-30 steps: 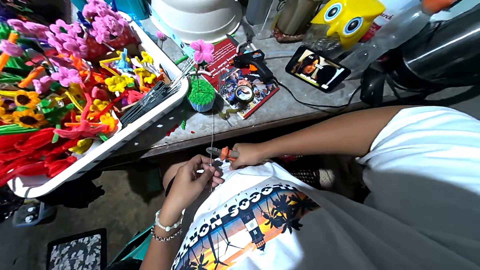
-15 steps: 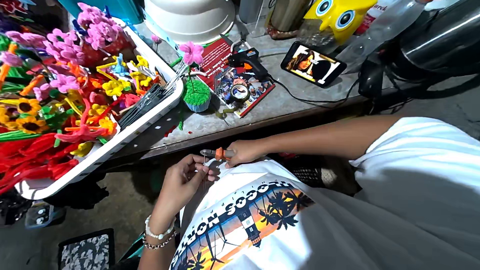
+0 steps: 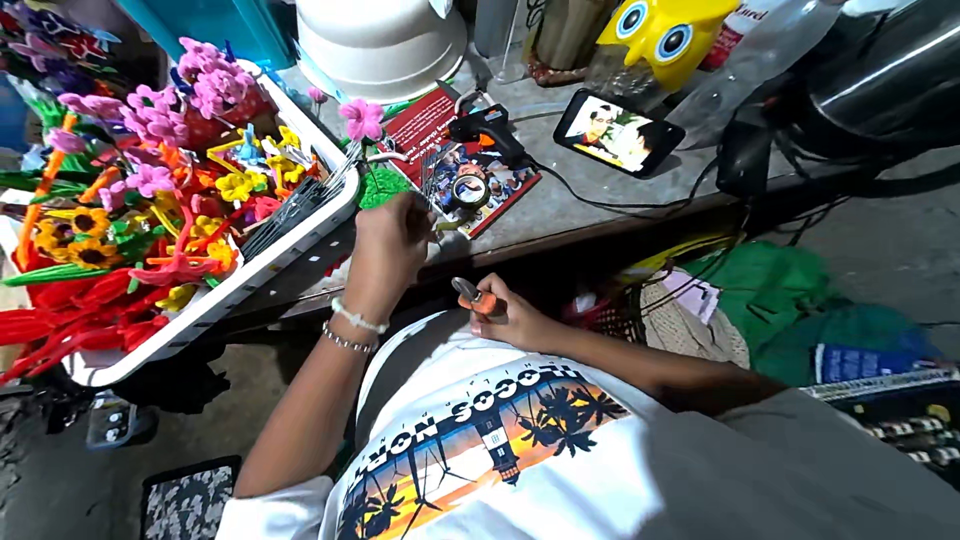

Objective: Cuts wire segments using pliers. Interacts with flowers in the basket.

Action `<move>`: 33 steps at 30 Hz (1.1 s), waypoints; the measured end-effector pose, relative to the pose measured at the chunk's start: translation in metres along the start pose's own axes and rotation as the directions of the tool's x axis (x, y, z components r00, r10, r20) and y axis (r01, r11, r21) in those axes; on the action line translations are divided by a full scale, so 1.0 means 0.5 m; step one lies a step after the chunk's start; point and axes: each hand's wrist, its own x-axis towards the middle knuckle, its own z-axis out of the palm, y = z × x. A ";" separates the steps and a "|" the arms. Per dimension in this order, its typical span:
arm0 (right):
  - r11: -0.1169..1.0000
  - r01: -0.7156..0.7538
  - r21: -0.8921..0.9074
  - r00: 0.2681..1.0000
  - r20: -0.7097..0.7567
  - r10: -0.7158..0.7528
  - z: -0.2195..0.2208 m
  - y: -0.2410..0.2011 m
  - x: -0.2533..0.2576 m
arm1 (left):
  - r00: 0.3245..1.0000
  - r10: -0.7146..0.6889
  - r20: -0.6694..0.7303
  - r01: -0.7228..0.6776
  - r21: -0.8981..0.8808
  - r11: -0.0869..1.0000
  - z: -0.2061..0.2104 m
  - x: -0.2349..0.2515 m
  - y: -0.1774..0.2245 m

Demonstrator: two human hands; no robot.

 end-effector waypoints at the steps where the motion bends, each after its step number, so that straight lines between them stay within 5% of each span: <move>1: 0.998 0.038 0.043 0.999 -0.039 -0.036 0.001 0.008 -0.005 | 1.000 -0.015 0.005 0.015 0.039 0.999 0.011 0.030 -0.001; 9: 0.932 0.195 0.307 0.975 -0.162 -0.151 -0.011 0.054 -0.024 | 0.958 -0.274 0.088 0.221 0.385 0.896 0.064 0.183 0.022; 13: 0.899 0.245 0.362 0.966 -0.173 -0.194 -0.014 0.067 -0.024 | 0.932 -0.325 0.159 0.210 0.495 0.843 0.073 0.220 0.024; 17: 0.879 0.267 0.395 0.962 -0.167 -0.217 -0.016 0.078 -0.024 | 0.842 -0.499 0.207 0.267 0.644 0.717 0.077 0.259 0.045; 23: 0.872 0.248 0.422 0.966 -0.173 -0.191 -0.021 0.083 -0.023 | 0.837 -0.507 0.205 0.275 0.644 0.714 0.058 0.295 0.037; 33: 0.862 0.238 0.448 0.969 -0.168 -0.180 -0.027 0.081 -0.029 | 0.895 -0.445 -0.003 0.344 0.640 0.687 0.097 0.372 0.034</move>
